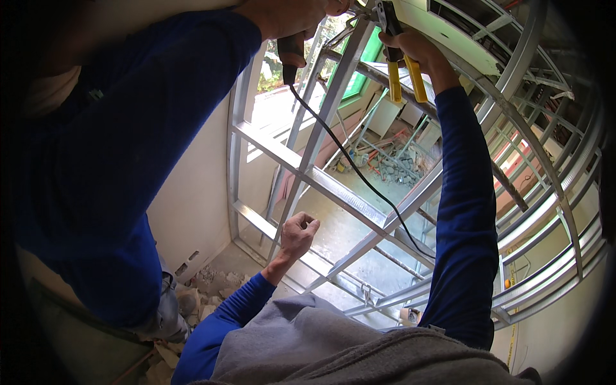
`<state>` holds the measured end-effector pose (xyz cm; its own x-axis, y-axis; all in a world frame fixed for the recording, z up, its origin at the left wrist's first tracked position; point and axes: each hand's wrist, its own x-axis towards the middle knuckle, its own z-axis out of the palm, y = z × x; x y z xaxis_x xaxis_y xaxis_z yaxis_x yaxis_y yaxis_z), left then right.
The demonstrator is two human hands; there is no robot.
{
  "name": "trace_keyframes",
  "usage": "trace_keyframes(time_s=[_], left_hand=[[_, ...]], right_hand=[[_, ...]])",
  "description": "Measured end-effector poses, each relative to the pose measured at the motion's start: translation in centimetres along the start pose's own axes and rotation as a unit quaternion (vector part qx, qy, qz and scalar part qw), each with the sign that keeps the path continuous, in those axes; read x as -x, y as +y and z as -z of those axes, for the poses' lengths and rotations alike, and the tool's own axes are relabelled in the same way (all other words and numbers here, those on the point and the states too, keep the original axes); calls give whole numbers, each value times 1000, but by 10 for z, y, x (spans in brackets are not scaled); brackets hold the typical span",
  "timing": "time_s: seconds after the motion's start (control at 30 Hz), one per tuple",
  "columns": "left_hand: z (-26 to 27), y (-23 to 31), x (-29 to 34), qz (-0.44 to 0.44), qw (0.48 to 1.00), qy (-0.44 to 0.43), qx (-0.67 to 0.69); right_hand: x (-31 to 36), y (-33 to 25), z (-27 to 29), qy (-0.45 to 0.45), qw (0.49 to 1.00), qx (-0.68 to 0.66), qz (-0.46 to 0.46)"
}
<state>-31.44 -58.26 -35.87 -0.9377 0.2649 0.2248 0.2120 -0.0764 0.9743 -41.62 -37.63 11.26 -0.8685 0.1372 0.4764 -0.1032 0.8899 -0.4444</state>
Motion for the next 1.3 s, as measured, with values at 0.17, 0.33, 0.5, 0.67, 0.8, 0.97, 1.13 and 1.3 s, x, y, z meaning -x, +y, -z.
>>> trace_keyframes(time_s=[0.17, 0.33, 0.5, 0.67, 0.8, 0.97, 1.13, 1.3], left_hand=[[1, -7, -4, -7, 1000, 4, -9], [1, -14, -9, 6, 1000, 3, -2], [0, -18, -10, 15, 1000, 2, 4], [1, -18, -10, 7, 1000, -7, 8], [2, -17, -13, 5, 1000, 2, -13], [-4, -7, -33, -16, 1000, 9, 6], [-20, 11, -69, -62, 998, -8, 16], [-31, 15, -86, -136, 987, -80, -34]], right_hand=[[-1, -3, 3, -23, 999, 8, -30], [1, -4, 2, -21, 1000, 0, -6], [5, -5, 0, -8, 1000, 3, 11], [1, -10, 4, -21, 998, 52, -22], [-1, -13, 7, -31, 997, 64, -19], [3, -15, 6, -36, 998, 46, -24], [-11, -18, 5, 0, 982, 187, 4], [-25, -21, -3, 42, 900, 422, 102]])
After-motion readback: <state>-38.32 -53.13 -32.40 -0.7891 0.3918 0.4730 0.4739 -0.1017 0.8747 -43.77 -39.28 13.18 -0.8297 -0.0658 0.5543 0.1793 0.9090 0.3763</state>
